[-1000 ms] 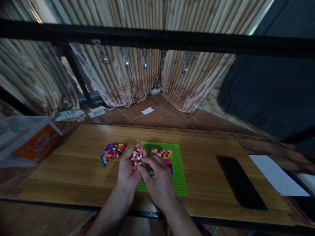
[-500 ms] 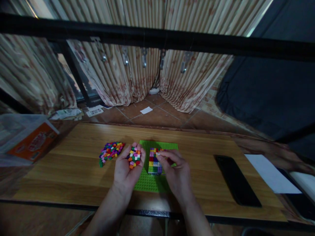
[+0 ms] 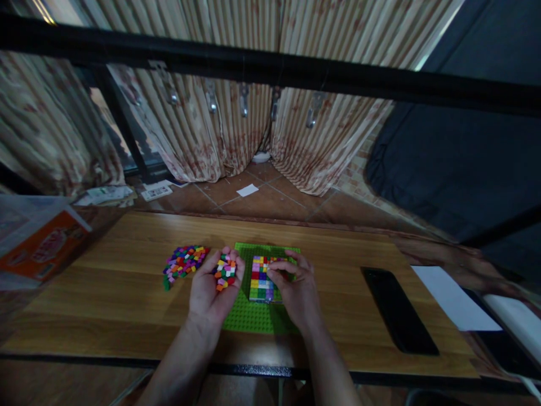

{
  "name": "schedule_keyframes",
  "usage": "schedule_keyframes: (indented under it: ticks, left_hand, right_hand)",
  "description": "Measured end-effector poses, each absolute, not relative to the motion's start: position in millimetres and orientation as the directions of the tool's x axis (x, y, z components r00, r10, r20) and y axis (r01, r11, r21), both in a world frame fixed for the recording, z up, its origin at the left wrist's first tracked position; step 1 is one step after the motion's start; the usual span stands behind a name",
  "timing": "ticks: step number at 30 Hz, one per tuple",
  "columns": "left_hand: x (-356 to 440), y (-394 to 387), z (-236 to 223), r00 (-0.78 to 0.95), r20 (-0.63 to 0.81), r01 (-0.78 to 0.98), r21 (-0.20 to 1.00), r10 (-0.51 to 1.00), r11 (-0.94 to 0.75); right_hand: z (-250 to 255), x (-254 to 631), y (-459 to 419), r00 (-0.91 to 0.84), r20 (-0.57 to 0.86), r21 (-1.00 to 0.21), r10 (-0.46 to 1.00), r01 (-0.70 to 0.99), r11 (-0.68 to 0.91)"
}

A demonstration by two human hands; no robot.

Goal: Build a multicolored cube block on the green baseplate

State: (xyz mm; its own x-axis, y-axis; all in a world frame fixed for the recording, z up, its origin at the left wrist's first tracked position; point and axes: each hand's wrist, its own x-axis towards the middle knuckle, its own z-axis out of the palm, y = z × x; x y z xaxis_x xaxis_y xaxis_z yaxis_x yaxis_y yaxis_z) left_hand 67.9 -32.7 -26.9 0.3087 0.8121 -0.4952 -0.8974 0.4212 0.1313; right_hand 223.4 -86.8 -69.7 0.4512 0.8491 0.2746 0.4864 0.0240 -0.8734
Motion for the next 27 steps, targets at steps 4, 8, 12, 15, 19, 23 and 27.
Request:
schedule_keyframes:
  ticks: [4, 8, 12, 15, 19, 23, 27]
  left_hand:
    - [67.5, -32.8, -26.0, 0.294, -0.508, -0.895, 0.151, 0.810, 0.420]
    - [67.4, -33.3, -27.4, 0.299, -0.496, -0.891, 0.161, 0.815, 0.424]
    - [67.1, -33.3, -29.8, 0.318, -0.484, -0.889, 0.149, 0.816, 0.434]
    - [67.7, -33.5, -30.4, 0.320, -0.492, -0.888, 0.143, 0.810, 0.437]
    - [69.4, -35.3, -28.7, 0.316, -0.519, -0.885, 0.139, 0.794, 0.444]
    - [70.9, -38.2, -27.2, 0.339, -0.517, -0.882, 0.117, 0.786, 0.457]
    - [72.4, -39.7, -27.5, 0.365, -0.490, -0.869, 0.125, 0.792, 0.478]
  right_hand:
    - [-70.3, 222.4, -81.3, 0.483, 0.178, -0.944, 0.857, 0.331, 0.010]
    - [-68.9, 221.6, -78.5, 0.473, -0.049, -0.992, 0.880, 0.077, -0.096]
    - [-68.1, 221.7, -78.0, 0.435, -0.123, -0.992, 0.892, -0.036, -0.119]
    - [-69.0, 222.0, -77.7, 0.426, -0.109, -0.994, 0.898, -0.025, -0.109]
    - [-70.0, 223.8, -78.5, 0.406, -0.058, -0.995, 0.912, 0.048, -0.085]
    - [-62.2, 221.1, -84.5, 0.471, 0.198, -0.951, 0.860, 0.304, 0.052]
    - [-47.1, 206.5, -92.9, 0.362, 0.518, -0.772, 0.775, 0.588, 0.241]
